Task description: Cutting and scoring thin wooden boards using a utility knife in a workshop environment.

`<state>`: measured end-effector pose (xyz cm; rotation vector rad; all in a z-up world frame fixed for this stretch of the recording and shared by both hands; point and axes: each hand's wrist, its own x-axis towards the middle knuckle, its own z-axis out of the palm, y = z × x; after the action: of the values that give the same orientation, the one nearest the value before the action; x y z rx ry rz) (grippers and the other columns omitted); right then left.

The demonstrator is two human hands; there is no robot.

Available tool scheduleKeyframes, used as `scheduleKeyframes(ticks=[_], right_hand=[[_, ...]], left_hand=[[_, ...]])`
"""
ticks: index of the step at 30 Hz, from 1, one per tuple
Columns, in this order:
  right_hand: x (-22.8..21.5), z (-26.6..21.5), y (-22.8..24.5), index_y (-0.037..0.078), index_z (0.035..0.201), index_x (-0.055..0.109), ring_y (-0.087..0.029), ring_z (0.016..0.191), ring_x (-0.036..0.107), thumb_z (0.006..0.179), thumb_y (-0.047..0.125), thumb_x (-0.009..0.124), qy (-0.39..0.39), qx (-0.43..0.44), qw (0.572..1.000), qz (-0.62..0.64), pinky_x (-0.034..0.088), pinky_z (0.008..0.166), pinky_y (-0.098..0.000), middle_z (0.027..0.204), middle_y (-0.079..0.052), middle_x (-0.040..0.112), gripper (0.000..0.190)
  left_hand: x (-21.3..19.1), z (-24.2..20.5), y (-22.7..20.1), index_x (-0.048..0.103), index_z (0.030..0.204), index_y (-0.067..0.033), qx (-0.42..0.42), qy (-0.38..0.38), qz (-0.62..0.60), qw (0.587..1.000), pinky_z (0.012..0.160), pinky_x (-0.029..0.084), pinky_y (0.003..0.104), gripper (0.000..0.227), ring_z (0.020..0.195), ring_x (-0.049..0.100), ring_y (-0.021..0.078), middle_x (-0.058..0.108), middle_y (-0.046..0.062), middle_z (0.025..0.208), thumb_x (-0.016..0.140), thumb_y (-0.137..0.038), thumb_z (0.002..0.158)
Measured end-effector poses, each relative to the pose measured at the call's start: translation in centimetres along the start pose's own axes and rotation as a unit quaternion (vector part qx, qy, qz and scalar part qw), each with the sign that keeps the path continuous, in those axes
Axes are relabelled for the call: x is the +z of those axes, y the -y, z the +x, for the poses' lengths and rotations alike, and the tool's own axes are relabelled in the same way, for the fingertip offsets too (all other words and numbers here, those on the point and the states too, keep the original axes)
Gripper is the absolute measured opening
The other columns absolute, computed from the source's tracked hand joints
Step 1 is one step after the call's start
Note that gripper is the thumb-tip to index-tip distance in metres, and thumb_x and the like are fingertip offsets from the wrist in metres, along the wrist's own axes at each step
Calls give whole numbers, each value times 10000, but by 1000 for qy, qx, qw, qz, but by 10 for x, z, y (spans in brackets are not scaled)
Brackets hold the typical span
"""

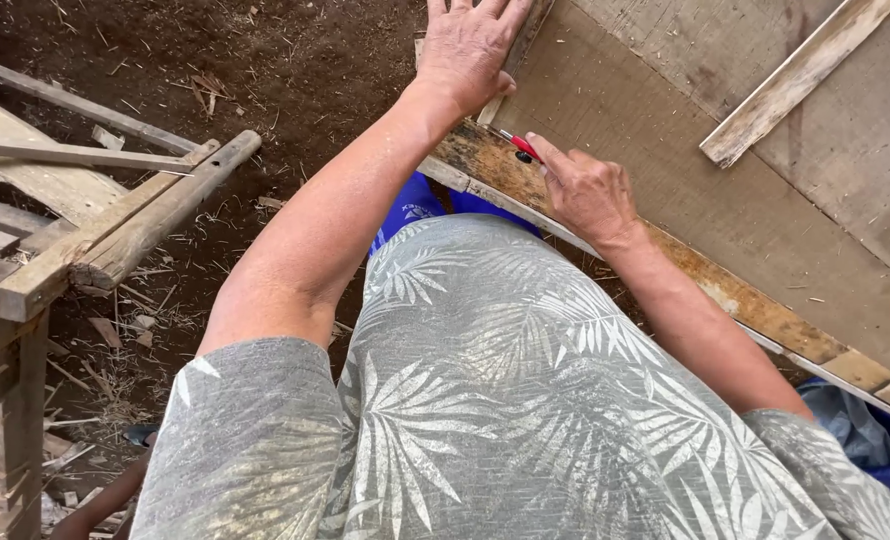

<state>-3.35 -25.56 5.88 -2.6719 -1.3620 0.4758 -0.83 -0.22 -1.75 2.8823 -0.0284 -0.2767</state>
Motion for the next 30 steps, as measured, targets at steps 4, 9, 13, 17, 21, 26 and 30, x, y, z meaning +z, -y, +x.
scheduleKeyframes(ticks=[4, 9, 13, 17, 21, 26, 30], right_hand=[[0, 2, -9, 292, 1498, 629, -209, 466, 502, 1038, 204, 651, -6, -29, 999, -12, 451, 393, -381, 662, -6, 539, 469], [-3, 6, -13, 254, 1511, 622, -183, 475, 469, 1018, 154, 671, 3, -51, 999, -3, 447, 407, -353, 658, -9, 531, 505], [1, 7, -17, 272, 1515, 618, -194, 454, 460, 1012, 161, 679, 2, -49, 999, -2, 431, 390, -365, 658, -5, 508, 519], [0, 8, -18, 273, 1520, 609, -245, 489, 513, 1003, 167, 676, 11, -49, 999, 21, 474, 442, -411, 685, -30, 534, 532], [1, 11, -18, 278, 1509, 612, -249, 517, 559, 999, 192, 695, 12, -54, 998, 7, 501, 441, -418, 701, -18, 569, 524], [-5, 13, -12, 286, 1490, 634, -214, 448, 508, 1017, 205, 687, 1, -55, 998, -25, 483, 397, -391, 666, -3, 503, 483], [-13, 17, 0, 287, 1464, 649, -135, 388, 440, 1049, 192, 599, 11, -44, 997, -62, 444, 322, -340, 596, 37, 398, 428]], left_hand=[[-6, -1, 1, 275, 1565, -274, 1, 48, -12, 999, 941, 431, 619, 1256, 1254, 586, 333, 536, -20, 1455, 956, -660, 583], [-19, -4, 0, 266, 1574, -291, 1, 92, -30, 995, 969, 415, 637, 1393, 1324, 514, 349, 466, -1, 1525, 982, -672, 442], [-15, -4, 3, 233, 1589, -278, 0, 108, -33, 994, 1002, 392, 614, 1448, 1343, 509, 325, 448, -10, 1551, 976, -700, 420], [-13, -4, 1, 228, 1591, -277, 1, 107, -24, 994, 986, 424, 594, 1429, 1320, 524, 332, 440, 2, 1543, 980, -673, 443], [-6, -5, 0, 306, 1566, -291, 6, 61, -18, 998, 960, 429, 550, 1425, 1294, 516, 296, 501, -18, 1488, 973, -684, 369], [-8, -5, 0, 277, 1579, -280, 4, 84, -33, 996, 981, 422, 576, 1400, 1283, 547, 326, 480, -4, 1511, 984, -648, 428], [-8, -6, -3, 284, 1590, -261, 3, 73, -26, 997, 1023, 381, 566, 1423, 1318, 505, 327, 469, -5, 1520, 978, -658, 412]])
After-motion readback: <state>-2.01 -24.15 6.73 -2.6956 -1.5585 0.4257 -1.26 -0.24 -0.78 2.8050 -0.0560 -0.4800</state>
